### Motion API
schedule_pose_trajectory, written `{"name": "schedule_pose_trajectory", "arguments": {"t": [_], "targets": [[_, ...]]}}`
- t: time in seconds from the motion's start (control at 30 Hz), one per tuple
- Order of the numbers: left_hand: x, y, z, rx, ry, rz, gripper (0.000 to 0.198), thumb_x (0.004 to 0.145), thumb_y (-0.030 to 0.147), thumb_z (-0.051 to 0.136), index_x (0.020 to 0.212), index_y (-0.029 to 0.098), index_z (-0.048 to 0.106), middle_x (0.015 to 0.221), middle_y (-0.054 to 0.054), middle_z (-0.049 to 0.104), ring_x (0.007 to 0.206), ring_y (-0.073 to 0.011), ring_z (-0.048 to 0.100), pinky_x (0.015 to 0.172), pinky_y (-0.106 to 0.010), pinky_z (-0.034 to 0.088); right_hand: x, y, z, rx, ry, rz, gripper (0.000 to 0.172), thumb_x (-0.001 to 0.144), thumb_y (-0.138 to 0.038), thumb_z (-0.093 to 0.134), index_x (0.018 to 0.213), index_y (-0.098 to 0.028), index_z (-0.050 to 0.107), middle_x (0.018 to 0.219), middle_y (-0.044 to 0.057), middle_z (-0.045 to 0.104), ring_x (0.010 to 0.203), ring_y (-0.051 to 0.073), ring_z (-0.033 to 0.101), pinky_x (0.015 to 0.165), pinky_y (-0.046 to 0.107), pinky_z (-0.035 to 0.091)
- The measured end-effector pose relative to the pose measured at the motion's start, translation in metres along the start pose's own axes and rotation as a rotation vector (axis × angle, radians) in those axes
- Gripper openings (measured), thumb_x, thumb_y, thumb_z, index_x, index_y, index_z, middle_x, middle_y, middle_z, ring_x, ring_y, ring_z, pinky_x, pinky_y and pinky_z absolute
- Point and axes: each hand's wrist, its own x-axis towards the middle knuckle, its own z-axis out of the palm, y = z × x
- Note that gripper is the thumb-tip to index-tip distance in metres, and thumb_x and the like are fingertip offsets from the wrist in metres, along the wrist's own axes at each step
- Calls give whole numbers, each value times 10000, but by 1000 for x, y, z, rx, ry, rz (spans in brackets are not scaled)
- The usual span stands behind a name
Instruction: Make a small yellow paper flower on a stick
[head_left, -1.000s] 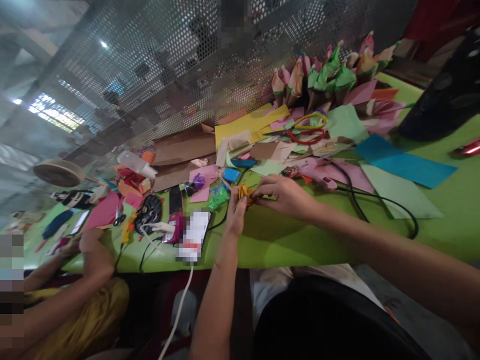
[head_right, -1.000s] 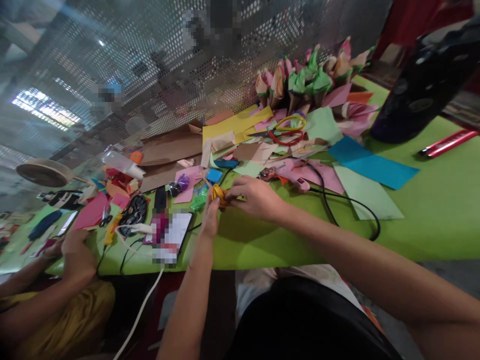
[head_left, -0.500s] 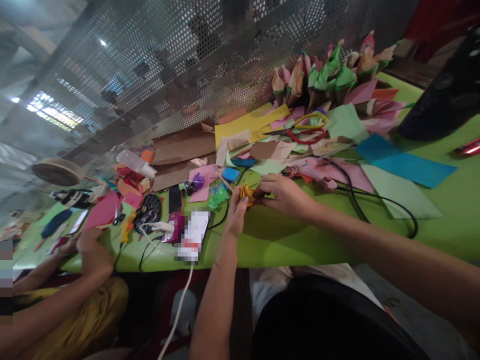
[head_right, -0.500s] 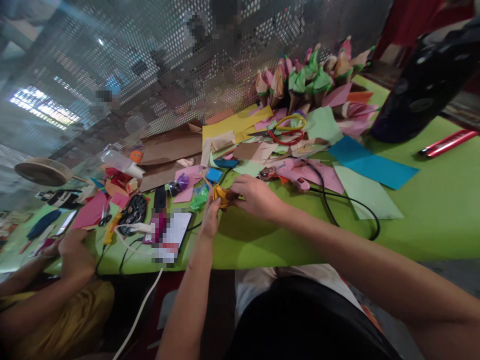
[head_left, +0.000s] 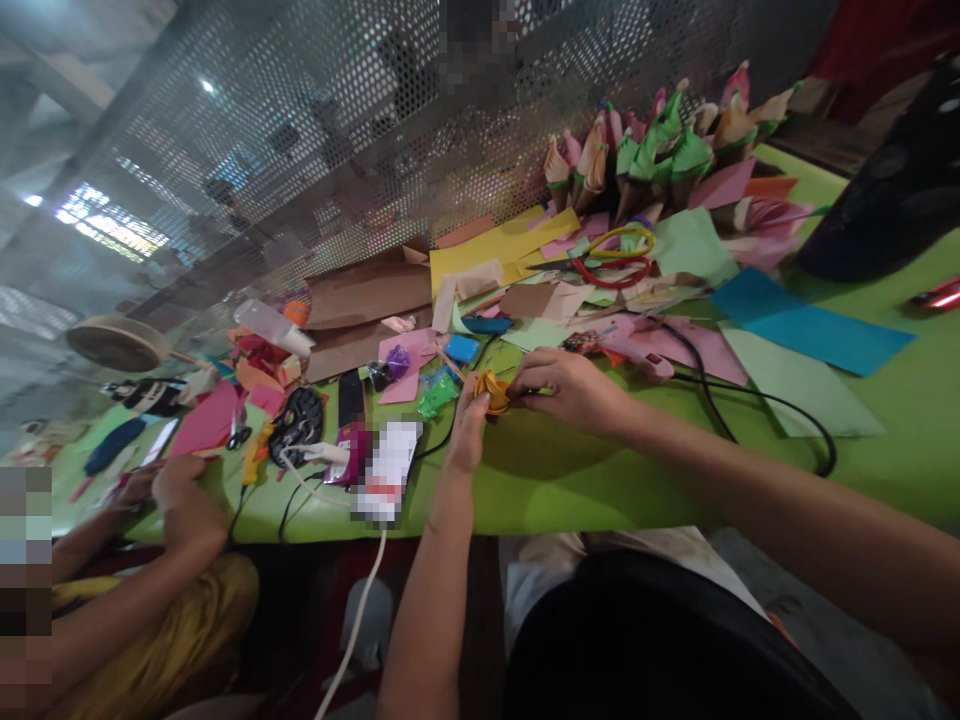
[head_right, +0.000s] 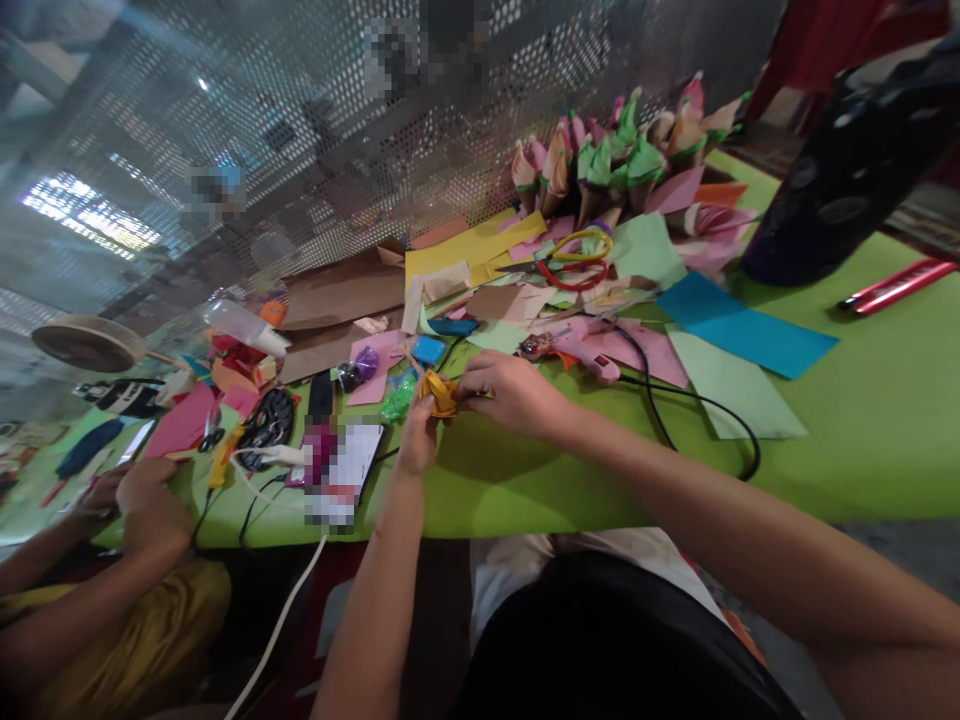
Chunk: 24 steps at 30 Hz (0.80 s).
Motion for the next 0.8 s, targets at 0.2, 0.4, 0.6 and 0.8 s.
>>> {"name": "schedule_pose_trajectory", "arguments": {"t": [0.2, 0.4, 0.6, 0.8], "targets": [[-3, 6, -1, 16, 2, 115, 319, 881, 493, 537, 1055, 231, 589, 981, -37, 607, 911, -205, 570, 839, -342, 491, 2, -10, -3, 69, 35, 52, 53, 854, -177, 684, 837, -192, 732, 850, 65, 708, 825, 192, 633, 739, 287, 466], [-8, 14, 0, 176, 67, 240, 352, 885, 490, 569, 1137, 247, 532, 1074, -59, 598, 969, -222, 579, 862, -356, 491, 3, -22, -12, 294, 94, 267, 39, 817, -217, 643, 816, -180, 655, 768, 10, 678, 668, 136, 568, 628, 246, 426], [-10, 18, 3, 358, 24, 376, 345, 924, 495, 540, 1166, 253, 496, 1045, -45, 612, 899, -193, 599, 812, -339, 508, 2, -25, -8, 277, 146, 372, 181, 843, -351, 674, 841, -171, 680, 729, 9, 692, 634, 138, 564, 582, 248, 388], [-11, 19, 4, 567, 20, 511, 367, 957, 493, 490, 1211, 229, 488, 1106, -88, 626, 985, -214, 621, 827, -348, 516, 1, -24, -6, 75, 121, 306, 56, 836, -172, 669, 823, -193, 719, 779, 27, 738, 700, 154, 629, 647, 247, 408]]}}
